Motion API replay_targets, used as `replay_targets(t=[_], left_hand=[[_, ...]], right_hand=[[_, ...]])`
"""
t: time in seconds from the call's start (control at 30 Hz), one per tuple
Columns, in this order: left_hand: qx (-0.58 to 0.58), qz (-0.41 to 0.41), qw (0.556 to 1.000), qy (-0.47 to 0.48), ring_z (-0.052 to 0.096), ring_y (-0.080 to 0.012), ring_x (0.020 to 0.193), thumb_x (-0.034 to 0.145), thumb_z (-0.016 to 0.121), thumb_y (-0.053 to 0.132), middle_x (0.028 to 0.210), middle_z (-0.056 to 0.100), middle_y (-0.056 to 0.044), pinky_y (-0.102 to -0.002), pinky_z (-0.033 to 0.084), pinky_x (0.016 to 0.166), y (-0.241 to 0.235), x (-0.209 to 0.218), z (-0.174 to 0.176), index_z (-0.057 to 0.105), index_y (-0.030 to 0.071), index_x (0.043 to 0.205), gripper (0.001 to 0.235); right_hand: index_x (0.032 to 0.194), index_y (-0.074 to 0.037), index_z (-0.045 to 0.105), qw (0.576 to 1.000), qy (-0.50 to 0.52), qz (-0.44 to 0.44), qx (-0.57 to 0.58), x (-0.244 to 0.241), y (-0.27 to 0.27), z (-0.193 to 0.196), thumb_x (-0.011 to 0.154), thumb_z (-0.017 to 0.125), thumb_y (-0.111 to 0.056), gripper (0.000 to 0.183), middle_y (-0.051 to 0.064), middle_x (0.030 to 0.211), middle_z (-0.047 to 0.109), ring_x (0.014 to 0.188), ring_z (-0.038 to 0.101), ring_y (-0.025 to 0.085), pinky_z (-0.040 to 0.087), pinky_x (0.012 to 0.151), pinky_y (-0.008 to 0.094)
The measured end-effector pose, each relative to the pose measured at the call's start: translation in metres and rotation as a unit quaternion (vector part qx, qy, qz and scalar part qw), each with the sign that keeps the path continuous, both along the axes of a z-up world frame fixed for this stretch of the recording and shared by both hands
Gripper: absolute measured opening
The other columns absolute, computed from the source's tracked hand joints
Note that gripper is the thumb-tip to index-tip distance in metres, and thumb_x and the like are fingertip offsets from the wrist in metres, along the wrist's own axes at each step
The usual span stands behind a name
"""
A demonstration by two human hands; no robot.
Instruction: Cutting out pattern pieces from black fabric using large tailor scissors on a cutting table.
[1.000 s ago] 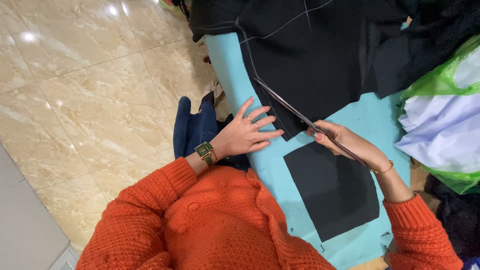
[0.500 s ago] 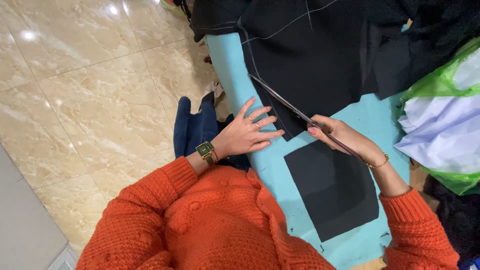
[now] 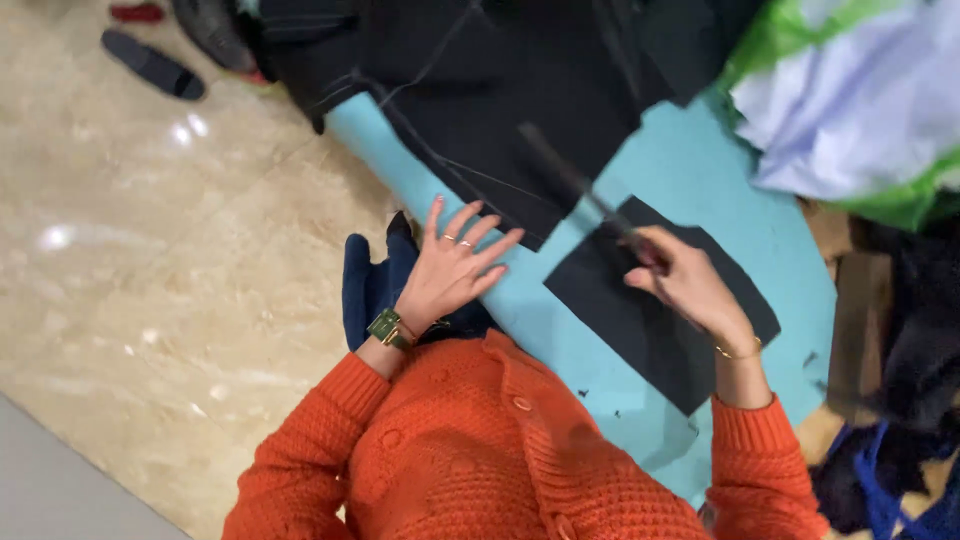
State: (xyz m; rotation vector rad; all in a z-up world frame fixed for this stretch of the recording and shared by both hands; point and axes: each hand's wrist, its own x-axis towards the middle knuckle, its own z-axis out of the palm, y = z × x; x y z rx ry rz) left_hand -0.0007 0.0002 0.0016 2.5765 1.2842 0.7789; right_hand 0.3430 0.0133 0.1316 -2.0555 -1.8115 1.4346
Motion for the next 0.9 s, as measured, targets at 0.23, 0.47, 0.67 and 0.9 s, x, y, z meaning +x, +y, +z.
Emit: replay_targets(t=[0.23,0.47,0.67,0.9], left_hand=[[0.058,0.010,0.994,0.089,0.054,-0.0264,0.126,0.100,0.071,0.046,0.126,0.057,0.000,-0.068,0.026,0.117,0.009,0.000,0.052,0.070,0.025,0.127,0.034],[0.135,-0.051,0.986,0.082,0.061,-0.0207,0.094,0.096,0.074,0.014,0.106,0.061,-0.001,-0.052,0.039,0.115,0.039,0.011,0.074,0.074,0.019,0.110,0.014],[0.142,-0.159,0.951,0.225,0.054,-0.0190,0.080,0.093,0.060,0.004,0.108,0.059,-0.001,-0.037,0.049,0.091,0.059,0.015,0.079,0.067,0.016,0.115,0.026],[0.100,-0.131,0.984,0.066,0.059,-0.0208,0.086,0.096,0.068,0.006,0.105,0.067,0.001,-0.038,0.044,0.086,0.064,0.020,0.086,0.068,0.015,0.103,0.011]], right_hand=[[0.129,-0.005,0.065,0.955,-0.177,-0.181,0.156,0.118,-0.073,0.002,0.093,0.082,-0.030,0.047,0.005,0.097,0.062,0.087,0.049,0.016,0.041,0.082,0.036],[0.138,-0.001,0.065,0.944,-0.204,-0.095,0.240,0.213,-0.080,-0.024,0.092,0.086,-0.030,0.058,0.013,0.115,0.070,0.101,0.062,0.022,0.045,0.085,0.038],[0.138,-0.003,0.068,0.938,-0.216,-0.068,0.261,0.242,-0.061,-0.023,0.087,0.089,-0.029,0.061,0.018,0.113,0.065,0.117,0.047,0.033,0.038,0.103,0.040],[0.136,0.000,0.066,0.936,-0.231,-0.049,0.262,0.227,-0.046,-0.034,0.085,0.090,-0.030,0.064,0.021,0.118,0.064,0.106,0.055,0.037,0.042,0.088,0.044]])
